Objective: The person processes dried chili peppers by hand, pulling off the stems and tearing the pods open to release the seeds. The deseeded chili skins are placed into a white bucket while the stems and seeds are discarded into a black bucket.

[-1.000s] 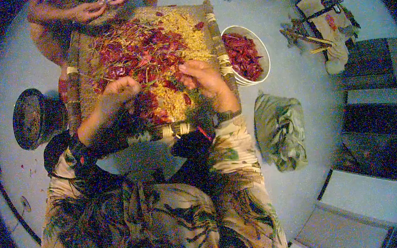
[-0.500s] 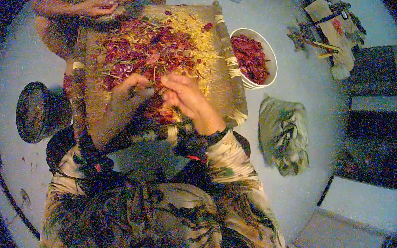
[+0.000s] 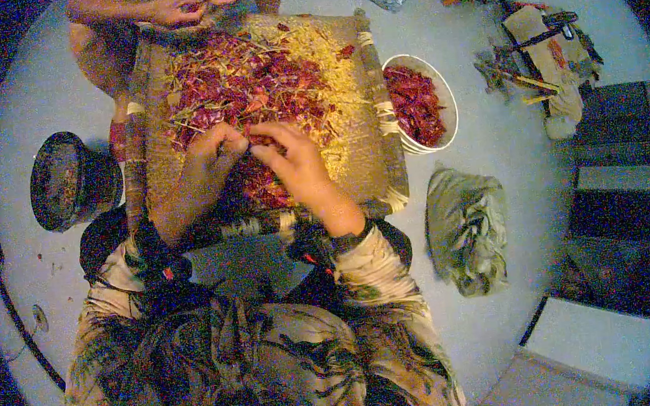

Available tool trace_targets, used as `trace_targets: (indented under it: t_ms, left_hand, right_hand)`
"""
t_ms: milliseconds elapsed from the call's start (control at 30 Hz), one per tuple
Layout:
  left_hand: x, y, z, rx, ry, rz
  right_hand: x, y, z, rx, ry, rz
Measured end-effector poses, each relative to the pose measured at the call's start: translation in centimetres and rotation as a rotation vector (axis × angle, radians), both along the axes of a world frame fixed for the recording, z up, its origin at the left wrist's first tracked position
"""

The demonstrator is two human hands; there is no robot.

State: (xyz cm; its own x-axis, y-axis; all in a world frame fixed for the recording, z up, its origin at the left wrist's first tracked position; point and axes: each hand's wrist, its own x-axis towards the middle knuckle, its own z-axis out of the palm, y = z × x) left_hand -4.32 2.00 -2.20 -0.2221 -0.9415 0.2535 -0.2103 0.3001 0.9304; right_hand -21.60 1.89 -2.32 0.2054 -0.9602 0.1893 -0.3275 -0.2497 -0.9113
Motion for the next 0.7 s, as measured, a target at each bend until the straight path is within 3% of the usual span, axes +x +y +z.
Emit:
trace_targets:
  t_ms: [67, 167, 367, 567, 700]
  left_hand:
    - [0.0, -0.1, -0.5, -0.011, 0.000, -0.005]
    - [0.2, 0.0, -0.2, 0.069, 0.022, -0.005]
    - [0.2, -0.4, -0.9, 0.190, 0.158, -0.056]
    - [0.5, 0.3, 1.5, -0.195, -0.187, -0.028]
    - [1.2, 0.5, 2.8, -0.158, -0.228, -0.147]
  right_hand:
    - [-0.3, 0.0, -0.2, -0.130, 0.146, 0.075]
    - [0.0, 0.7, 0.3, 0.024, 0.116, 0.009]
    - [0.2, 0.6, 0.7, -0.111, 0.162, 0.028]
    - [0.0, 0.6, 1.0, -0.199, 0.149, 0.079]
    - [-0.1, 0.7, 0.9, -0.164, 0.094, 0.115]
